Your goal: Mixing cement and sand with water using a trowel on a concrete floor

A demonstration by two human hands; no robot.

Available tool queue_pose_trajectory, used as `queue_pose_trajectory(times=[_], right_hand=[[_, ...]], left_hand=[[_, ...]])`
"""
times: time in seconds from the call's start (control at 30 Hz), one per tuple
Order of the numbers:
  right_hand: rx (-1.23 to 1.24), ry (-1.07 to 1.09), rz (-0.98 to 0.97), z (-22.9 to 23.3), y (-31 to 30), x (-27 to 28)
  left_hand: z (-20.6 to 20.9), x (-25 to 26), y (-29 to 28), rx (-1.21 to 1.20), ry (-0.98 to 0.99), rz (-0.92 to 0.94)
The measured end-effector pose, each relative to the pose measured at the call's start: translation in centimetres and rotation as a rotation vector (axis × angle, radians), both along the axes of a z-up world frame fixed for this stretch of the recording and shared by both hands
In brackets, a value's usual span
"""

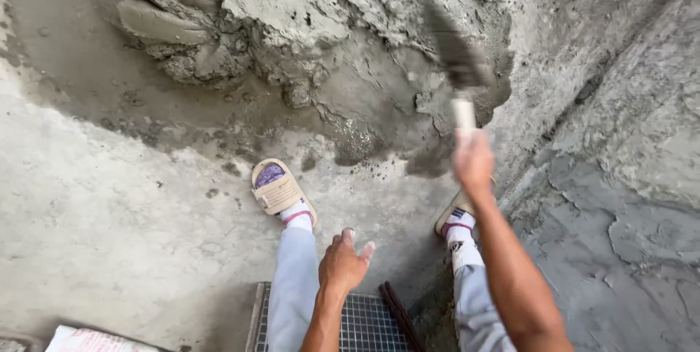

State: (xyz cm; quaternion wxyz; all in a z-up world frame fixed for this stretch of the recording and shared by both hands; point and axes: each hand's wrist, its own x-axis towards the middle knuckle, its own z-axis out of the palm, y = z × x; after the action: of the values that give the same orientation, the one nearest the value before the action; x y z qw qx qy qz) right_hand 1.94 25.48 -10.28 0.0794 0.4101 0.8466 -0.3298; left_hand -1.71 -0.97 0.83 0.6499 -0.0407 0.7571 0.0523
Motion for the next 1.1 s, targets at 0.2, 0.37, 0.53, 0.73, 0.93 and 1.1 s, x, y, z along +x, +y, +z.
queue_pose_trajectory(times=[0.2, 0.37, 0.53, 0.73, 0.93, 1.1], right_hand=[[-0.349, -0.387, -0.69, -9.1, 9.5, 0.0], [-0.235, -0.08, -0.105, -15.5, 5.4, -7.1], [-0.43, -0.313, 0.015, -7.0, -2.7, -17.8], [-0.312, 0.018, 0.186, -4.2, -8.8, -17.3], [-0.08, -0.126, 0.284, -2.2, -12.9, -10.4], [-0.37, -0.121, 0.11, -1.7, -11.9, -8.0]], left_hand=[[1.2, -2.2, 1.1, -0.017, -0.144, -0.023], [0.6, -1.6, 0.2, 0.019, -0.084, -0.078], [0.8, -2.4, 0.6, 0.022, -0.085, -0.085], [0.8, -2.6, 1.0, 0.016, -0.067, -0.107], [-0.1, -1.0, 1.0, 0.013, -0.054, -0.159], [0.0, -1.8, 2.2, -0.032, -0.115, -0.095]])
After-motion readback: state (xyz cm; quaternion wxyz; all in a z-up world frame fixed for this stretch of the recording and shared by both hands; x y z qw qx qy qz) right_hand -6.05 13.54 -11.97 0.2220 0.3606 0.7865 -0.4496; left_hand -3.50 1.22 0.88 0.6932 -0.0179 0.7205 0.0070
